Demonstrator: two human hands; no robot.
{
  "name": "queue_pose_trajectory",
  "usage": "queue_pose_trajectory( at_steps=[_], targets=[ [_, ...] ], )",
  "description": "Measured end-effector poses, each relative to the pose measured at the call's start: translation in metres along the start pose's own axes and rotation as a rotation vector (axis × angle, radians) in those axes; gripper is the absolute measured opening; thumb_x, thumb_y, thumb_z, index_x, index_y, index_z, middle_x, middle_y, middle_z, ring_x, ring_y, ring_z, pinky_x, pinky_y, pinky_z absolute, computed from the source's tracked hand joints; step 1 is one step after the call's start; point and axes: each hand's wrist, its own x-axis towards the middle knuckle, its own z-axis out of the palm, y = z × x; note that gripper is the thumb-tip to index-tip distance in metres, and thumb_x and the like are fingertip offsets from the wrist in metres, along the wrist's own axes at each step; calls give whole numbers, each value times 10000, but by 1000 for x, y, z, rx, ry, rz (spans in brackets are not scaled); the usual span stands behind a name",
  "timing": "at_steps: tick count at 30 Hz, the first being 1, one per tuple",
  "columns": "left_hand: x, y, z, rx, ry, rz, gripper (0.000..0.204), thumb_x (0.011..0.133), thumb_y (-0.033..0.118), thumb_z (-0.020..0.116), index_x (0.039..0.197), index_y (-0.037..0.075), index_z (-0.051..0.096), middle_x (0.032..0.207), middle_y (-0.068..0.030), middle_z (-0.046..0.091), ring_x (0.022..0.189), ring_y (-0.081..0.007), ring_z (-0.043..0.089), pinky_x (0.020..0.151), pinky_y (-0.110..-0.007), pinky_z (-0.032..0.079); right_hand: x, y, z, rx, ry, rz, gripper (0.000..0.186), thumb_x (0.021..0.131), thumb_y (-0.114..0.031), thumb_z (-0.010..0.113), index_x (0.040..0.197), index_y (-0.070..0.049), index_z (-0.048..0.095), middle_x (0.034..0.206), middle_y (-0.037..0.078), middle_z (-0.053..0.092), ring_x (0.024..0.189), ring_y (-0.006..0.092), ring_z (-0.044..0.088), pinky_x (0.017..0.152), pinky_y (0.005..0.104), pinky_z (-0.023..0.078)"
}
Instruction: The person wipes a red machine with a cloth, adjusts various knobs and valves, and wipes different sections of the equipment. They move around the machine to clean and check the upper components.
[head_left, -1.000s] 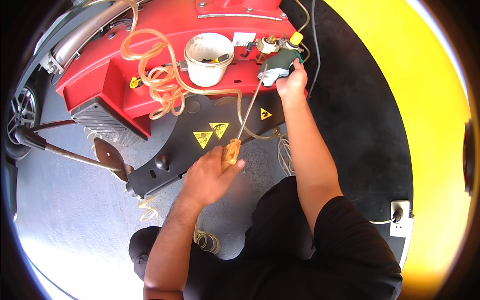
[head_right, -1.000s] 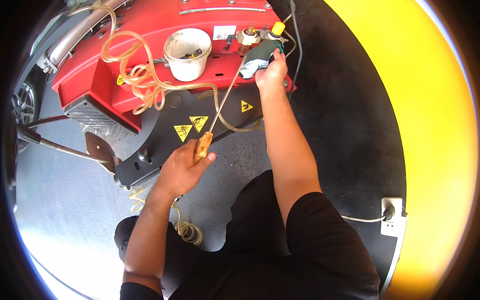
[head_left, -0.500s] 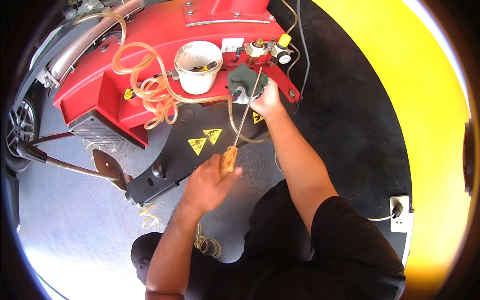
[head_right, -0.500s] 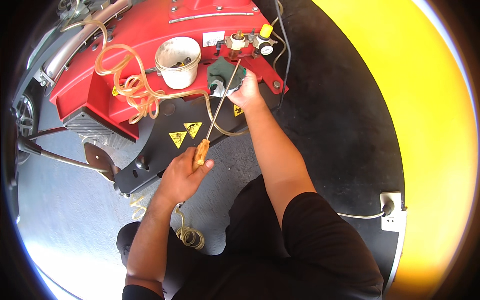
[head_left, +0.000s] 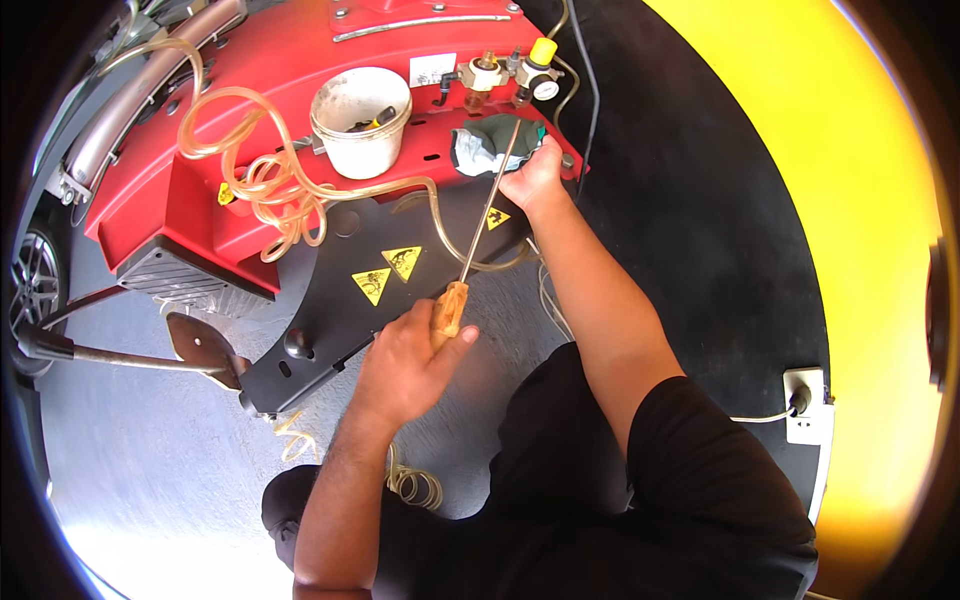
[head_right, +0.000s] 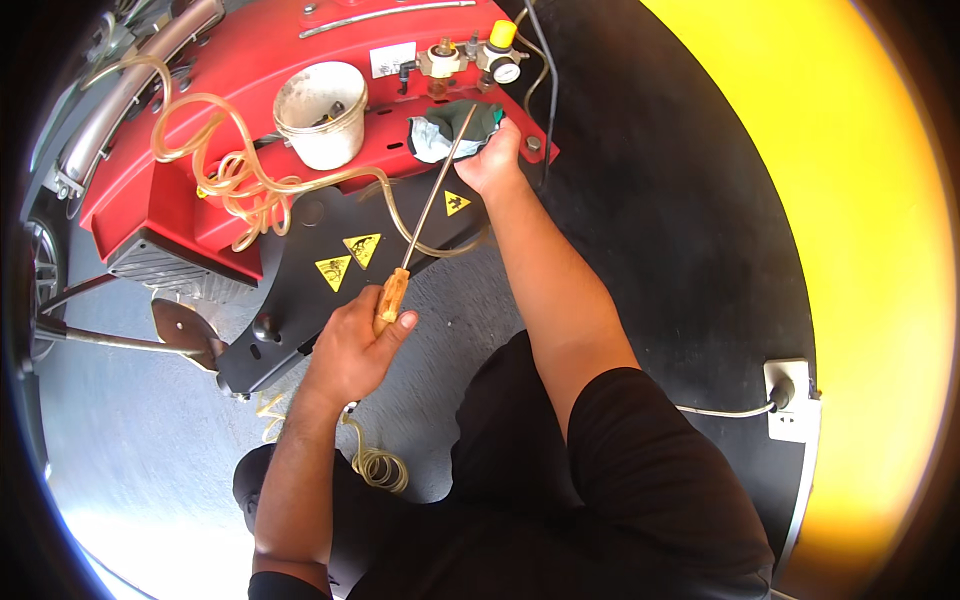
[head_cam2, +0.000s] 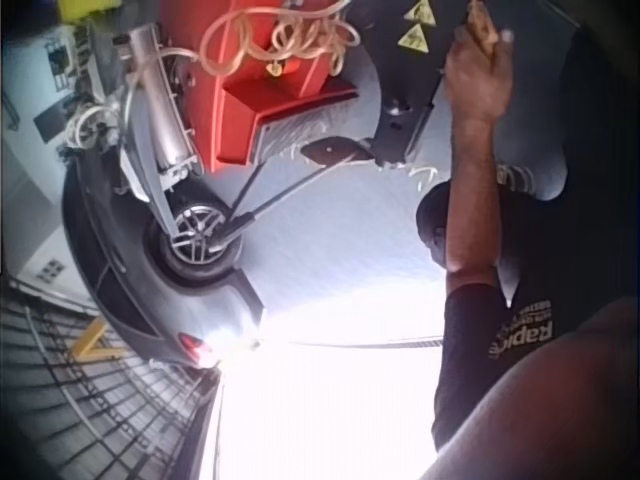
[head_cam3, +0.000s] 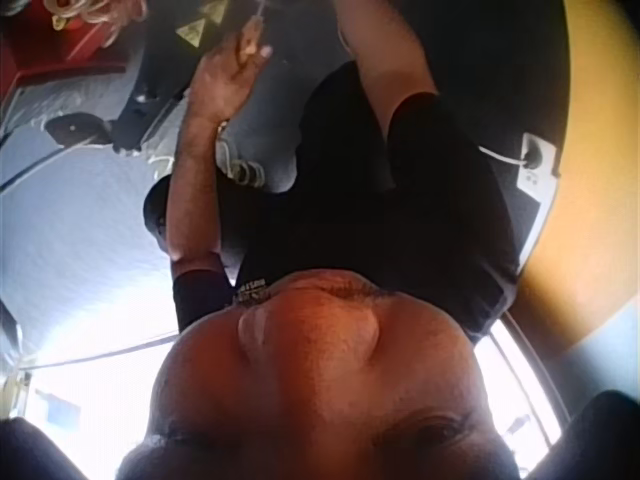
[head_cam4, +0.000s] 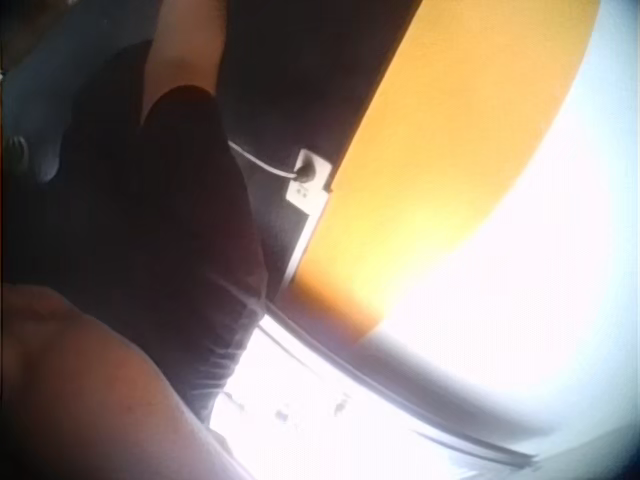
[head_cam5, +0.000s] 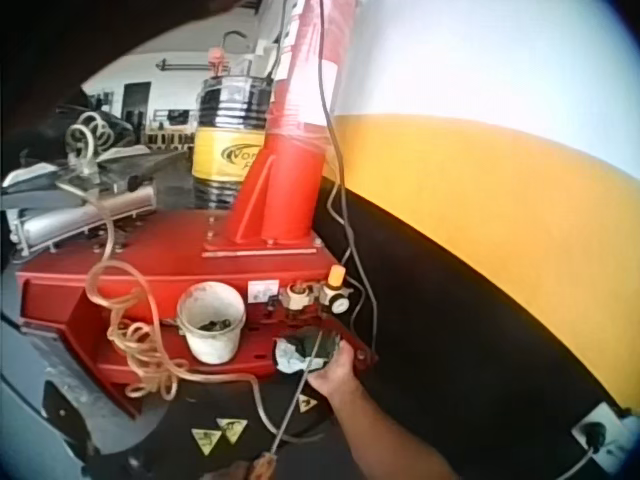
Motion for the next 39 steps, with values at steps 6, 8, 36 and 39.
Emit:
queue_pose_trajectory(
  at_steps=[6, 8, 36, 39],
  targets=[
    [2, 0, 8, 34, -12, 32, 481, 987, 443, 659, 1089, -19, 575, 904, -265, 665, 903, -495, 650, 777, -523, 502, 11, -10, -14, 77, 83, -188, 482, 1004, -364, 359, 1114, -10, 667, 1172, 194, 696, 1144, 403, 646, 1062, 547, 491],
    [1, -1, 11, 47, -8, 37, 477, 989, 440, 653, 1099, -16, 570, 928, -267, 667, 918, -499, 645, 787, -529, 500, 12, -12, -18, 130, 103, -230, 462, 1001, -349, 353, 1109, -30, 670, 1164, 163, 700, 1131, 381, 656, 1058, 531, 497],
    [2, 2, 27, 2, -69, 64, 478, 968, 417, 686, 1150, -9, 568, 920, -253, 673, 926, -482, 662, 791, -517, 520, 40, -35, 6, -186, 310, -608, 239, 990, -14, 581, 1222, 29, 616, 1044, 162, 730, 880, 288, 750, 768, 437, 652],
    [4, 6, 26, -3, -79, 69, 473, 967, 418, 686, 1144, -5, 569, 913, -252, 674, 923, -484, 663, 786, -519, 519, 54, -26, -18, -129, 296, -529, 242, 1000, -79, 575, 1218, 10, 630, 990, 149, 735, 844, 278, 746, 768, 425, 634]
  ],
)
